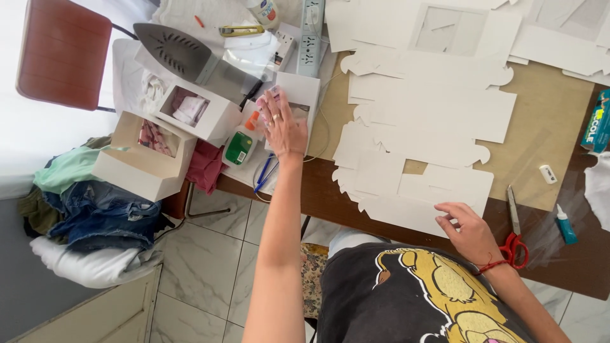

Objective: The person assembles a paper craft by cutting out small rectangular pieces from a larger white cardboard sheet, applying glue to the edges, and adhering them to designated slots. The person repeats this process for multiple pieces, ensuring each is properly aligned and secured.

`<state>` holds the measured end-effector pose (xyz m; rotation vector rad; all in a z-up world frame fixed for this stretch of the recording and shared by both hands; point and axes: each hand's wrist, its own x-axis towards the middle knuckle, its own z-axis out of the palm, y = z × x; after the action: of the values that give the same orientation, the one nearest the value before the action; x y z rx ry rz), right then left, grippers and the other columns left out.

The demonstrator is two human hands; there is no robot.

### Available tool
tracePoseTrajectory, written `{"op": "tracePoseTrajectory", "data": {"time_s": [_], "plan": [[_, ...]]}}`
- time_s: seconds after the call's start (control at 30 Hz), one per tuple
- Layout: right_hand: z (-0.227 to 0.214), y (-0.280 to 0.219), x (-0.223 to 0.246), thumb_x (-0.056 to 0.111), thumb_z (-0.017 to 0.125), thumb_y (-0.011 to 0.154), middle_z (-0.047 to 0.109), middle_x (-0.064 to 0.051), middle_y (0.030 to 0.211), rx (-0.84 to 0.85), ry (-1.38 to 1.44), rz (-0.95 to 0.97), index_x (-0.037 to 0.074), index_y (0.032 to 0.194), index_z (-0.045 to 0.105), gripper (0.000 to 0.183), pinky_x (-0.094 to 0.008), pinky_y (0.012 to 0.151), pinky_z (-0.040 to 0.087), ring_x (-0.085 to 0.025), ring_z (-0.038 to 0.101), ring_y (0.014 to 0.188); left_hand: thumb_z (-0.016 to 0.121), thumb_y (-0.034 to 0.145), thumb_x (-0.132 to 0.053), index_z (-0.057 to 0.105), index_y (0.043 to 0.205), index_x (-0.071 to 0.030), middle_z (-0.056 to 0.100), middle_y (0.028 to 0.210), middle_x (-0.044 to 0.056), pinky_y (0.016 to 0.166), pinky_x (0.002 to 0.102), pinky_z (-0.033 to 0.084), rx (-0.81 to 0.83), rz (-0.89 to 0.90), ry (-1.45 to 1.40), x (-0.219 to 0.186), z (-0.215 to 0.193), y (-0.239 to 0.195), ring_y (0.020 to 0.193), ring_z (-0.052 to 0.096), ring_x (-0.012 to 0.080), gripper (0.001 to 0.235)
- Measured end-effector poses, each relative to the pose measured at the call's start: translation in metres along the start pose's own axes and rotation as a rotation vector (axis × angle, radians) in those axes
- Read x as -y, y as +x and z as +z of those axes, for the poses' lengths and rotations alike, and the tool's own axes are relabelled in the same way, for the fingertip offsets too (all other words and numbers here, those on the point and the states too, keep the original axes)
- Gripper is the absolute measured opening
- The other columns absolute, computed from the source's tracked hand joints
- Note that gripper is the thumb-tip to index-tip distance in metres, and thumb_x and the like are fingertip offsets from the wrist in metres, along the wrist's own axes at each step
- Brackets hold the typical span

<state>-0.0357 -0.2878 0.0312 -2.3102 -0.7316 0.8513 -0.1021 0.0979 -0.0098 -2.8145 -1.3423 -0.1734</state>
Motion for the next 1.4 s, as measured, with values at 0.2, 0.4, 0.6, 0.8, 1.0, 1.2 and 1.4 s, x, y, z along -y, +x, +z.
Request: {"op": "tracePoseTrajectory", "data": {"time_s": [0.2,0.4,0.6,0.8,1.0,1.2,1.4], "plan": [[0.000,-0.004,0.009,0.022,0.054,0.079,0.061,-0.001,0.101,0.037,0.006,0.073,0.013,0.102,0.061,0.027,-0.027,0.068,0.053,-0.012,0.062,0.078,0.054,0.073,-0.057,0.021,0.134,-0.016,0.020,0.140,0.012,0.098,0.060,0.008,0.166,-0.053,0.009,-0.005,-0.022,0.029,0.129,0.017,0.0265,0.081],[0.001,-0.005,0.016,0.021,0.054,0.078,0.062,0.001,0.099,-0.005,0.043,0.137,0.012,0.101,0.062,0.026,-0.024,0.070,0.052,-0.009,0.061,0.077,0.045,0.079,-0.014,0.055,0.100,-0.017,0.059,0.099,0.011,0.065,0.044,0.044,-0.079,-0.179,-0.384,0.039,0.018,0.090,0.078,0.056,0.0333,0.023],[0.015,-0.003,0.030,0.020,0.054,0.078,0.063,0.004,0.098,-0.051,0.074,0.262,0.015,0.099,0.064,0.024,-0.021,0.067,0.050,-0.008,0.061,0.075,0.060,0.076,-0.036,0.032,0.128,-0.014,0.034,0.131,0.003,0.098,0.050,0.023,0.539,-0.140,-0.213,0.074,0.022,0.158,0.123,0.026,0.0204,0.062],[0.028,-0.001,0.032,0.020,0.056,0.077,0.065,0.003,0.094,-0.057,0.053,0.337,0.015,0.100,0.065,0.025,-0.022,0.074,0.051,-0.008,0.059,0.077,0.060,0.076,-0.022,0.006,0.136,-0.015,0.026,0.137,0.004,0.081,0.044,0.044,0.749,0.008,0.008,0.068,0.007,0.175,0.102,0.050,0.0324,0.080],[0.031,0.003,0.044,0.021,0.054,0.078,0.064,0.002,0.098,-0.086,0.061,0.366,0.015,0.099,0.065,0.025,-0.024,0.074,0.052,-0.009,0.061,0.077,0.025,0.084,0.000,0.045,0.117,-0.021,0.064,0.077,0.015,0.054,0.041,0.047,0.473,0.179,0.106,0.097,0.004,0.172,0.067,0.062,0.0337,0.044],[0.030,0.017,0.059,0.020,0.053,0.079,0.063,0.000,0.097,-0.114,0.074,0.286,0.014,0.100,0.064,0.025,-0.026,0.069,0.054,-0.011,0.061,0.077,0.045,0.095,-0.014,0.051,0.111,-0.006,0.045,0.048,-0.006,0.025,0.013,0.022,-0.303,0.436,-0.016,0.096,-0.080,0.107,0.032,0.029,0.0005,0.019],[0.040,0.021,0.062,0.023,0.052,0.079,0.062,0.004,0.100,-0.025,0.097,0.299,0.015,0.102,0.063,0.026,-0.024,0.070,0.052,-0.009,0.061,0.079,0.065,0.067,0.009,0.051,0.113,-0.008,0.059,0.111,0.011,0.075,0.028,0.056,-0.052,0.835,-0.083,0.083,-0.060,-0.002,0.096,0.060,0.0260,0.051]]}}
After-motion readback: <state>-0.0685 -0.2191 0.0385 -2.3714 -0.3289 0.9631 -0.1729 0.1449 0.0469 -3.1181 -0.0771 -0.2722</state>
